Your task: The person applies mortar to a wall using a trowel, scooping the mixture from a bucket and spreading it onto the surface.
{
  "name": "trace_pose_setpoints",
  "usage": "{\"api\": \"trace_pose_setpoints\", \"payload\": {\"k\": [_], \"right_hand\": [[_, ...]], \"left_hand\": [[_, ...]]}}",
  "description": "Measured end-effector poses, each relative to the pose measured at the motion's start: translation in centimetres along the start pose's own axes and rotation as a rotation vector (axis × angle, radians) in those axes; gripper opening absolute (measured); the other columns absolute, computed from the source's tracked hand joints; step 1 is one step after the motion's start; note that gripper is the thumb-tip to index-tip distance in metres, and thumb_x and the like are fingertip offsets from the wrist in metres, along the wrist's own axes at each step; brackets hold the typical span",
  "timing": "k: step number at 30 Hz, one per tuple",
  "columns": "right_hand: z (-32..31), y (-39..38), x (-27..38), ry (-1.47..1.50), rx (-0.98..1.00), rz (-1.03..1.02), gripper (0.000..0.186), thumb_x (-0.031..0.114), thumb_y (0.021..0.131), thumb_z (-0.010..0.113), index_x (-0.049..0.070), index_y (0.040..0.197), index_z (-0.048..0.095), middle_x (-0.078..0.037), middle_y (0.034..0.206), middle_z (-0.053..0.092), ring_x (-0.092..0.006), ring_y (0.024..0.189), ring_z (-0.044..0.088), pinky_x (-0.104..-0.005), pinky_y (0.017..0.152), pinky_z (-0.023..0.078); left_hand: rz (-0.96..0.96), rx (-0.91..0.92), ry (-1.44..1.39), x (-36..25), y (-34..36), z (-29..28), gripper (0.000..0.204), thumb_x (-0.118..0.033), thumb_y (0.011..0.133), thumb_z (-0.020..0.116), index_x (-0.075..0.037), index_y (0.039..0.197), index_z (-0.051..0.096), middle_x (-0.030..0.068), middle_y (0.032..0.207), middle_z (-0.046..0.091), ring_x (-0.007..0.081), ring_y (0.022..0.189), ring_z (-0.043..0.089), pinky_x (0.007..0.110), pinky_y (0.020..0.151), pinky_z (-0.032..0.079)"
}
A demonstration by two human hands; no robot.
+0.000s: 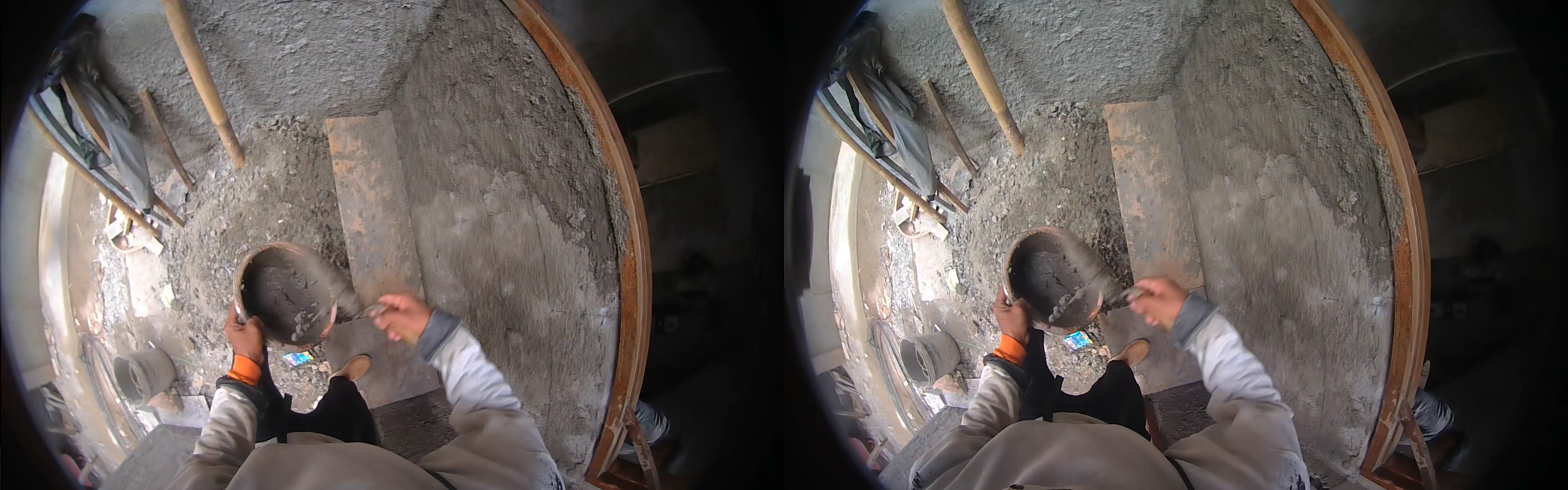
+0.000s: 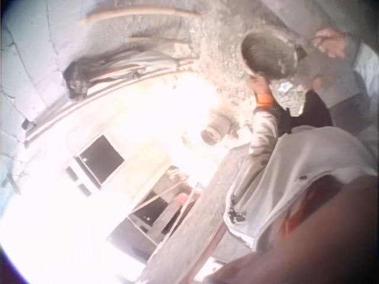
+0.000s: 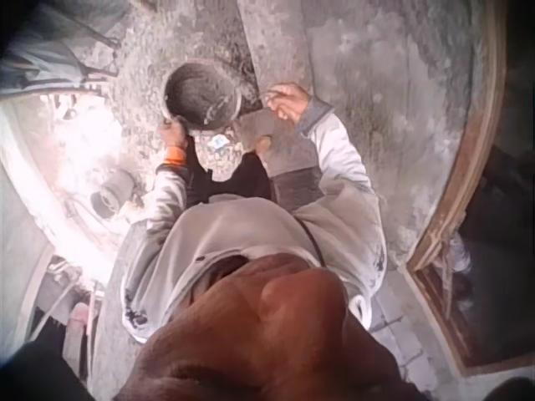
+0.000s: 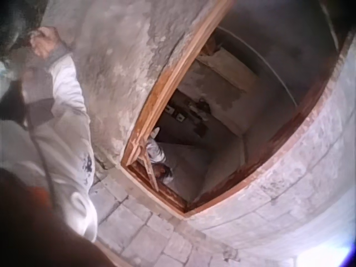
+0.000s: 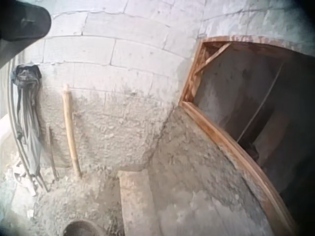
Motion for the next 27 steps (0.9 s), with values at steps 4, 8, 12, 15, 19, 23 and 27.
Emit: {"api": "trace_pose_setpoints", "payload": {"k": [4,8,12,15,19,23,27], "right_hand": [[-17.7,-7.7,2.5,-0.248,-1.053,-0.096,0.018,0.017,0.082,0.055,0.001,0.090,0.057,-0.004,0.064,0.056,-0.0132,0.049,0.050,-0.0286,0.044,0.041],[-10.4,-20.7,4.0,-0.268,-1.149,-0.395,0.015,0.008,0.081,0.053,0.002,0.094,0.057,0.002,0.060,0.050,-0.0064,0.047,0.045,-0.0240,0.042,0.038],[0.0,-16.5,0.3,-0.978,-0.752,-0.357,0.025,0.011,0.078,0.053,0.000,0.100,0.054,-0.013,0.074,0.062,-0.0269,0.067,0.063,-0.0397,0.058,0.048],[3.9,-9.3,-0.2,-1.300,-0.637,-0.213,0.029,0.016,0.078,0.055,0.004,0.104,0.053,-0.020,0.096,0.058,-0.0354,0.085,0.061,-0.0452,0.068,0.049],[6.6,-3.5,-2.1,-1.445,-0.872,-0.094,0.028,0.016,0.077,0.057,0.006,0.103,0.053,-0.015,0.093,0.055,-0.0325,0.088,0.061,-0.0434,0.068,0.050],[6.0,-8.1,0.9,-1.321,-0.940,-0.161,0.026,0.015,0.076,0.058,0.005,0.100,0.055,-0.017,0.096,0.057,-0.0327,0.087,0.062,-0.0442,0.069,0.050],[4.2,-9.5,0.7,-1.265,-0.835,-0.210,0.027,0.011,0.074,0.056,0.000,0.100,0.056,-0.020,0.095,0.060,-0.0354,0.082,0.062,-0.0429,0.066,0.050]], "left_hand": [[0.061,0.000,0.140,-0.7,-0.7,-0.1,0.033,0.010,0.069,0.049,0.000,0.101,0.051,0.0044,0.080,0.059,0.0106,0.066,0.055,0.025,0.058,0.045],[0.075,0.119,0.452,-5.6,-0.8,0.9,0.024,-0.001,0.066,0.061,0.001,0.088,0.053,0.0084,0.081,0.059,0.0153,0.075,0.059,0.027,0.067,0.047],[0.507,0.078,0.439,-8.0,-1.8,7.3,0.033,-0.003,0.065,0.064,0.002,0.096,0.057,0.0177,0.112,0.058,0.0283,0.106,0.056,0.032,0.090,0.043],[0.545,0.262,0.375,-7.7,-3.0,11.6,0.030,0.002,0.066,0.058,0.004,0.096,0.057,0.0141,0.118,0.058,0.0238,0.109,0.054,0.030,0.092,0.040],[0.468,0.374,0.168,-9.8,-6.4,12.5,0.028,0.003,0.063,0.059,0.001,0.091,0.058,0.0147,0.117,0.058,0.0308,0.115,0.051,0.035,0.097,0.038],[0.732,0.440,0.184,-13.6,-8.7,12.1,0.025,0.005,0.061,0.057,0.001,0.085,0.057,0.0133,0.116,0.059,0.0330,0.117,0.050,0.037,0.098,0.037],[0.922,0.601,0.177,-17.1,-11.3,12.7,0.018,0.006,0.058,0.056,0.001,0.074,0.049,0.0143,0.116,0.059,0.0341,0.120,0.047,0.039,0.100,0.035]]}}
Point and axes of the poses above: each hand's wrist, its own y-axis towards the middle knuckle, its own z-axis out of the palm, x = y × z, the point moved 2 cm from there along y, towards the middle knuckle
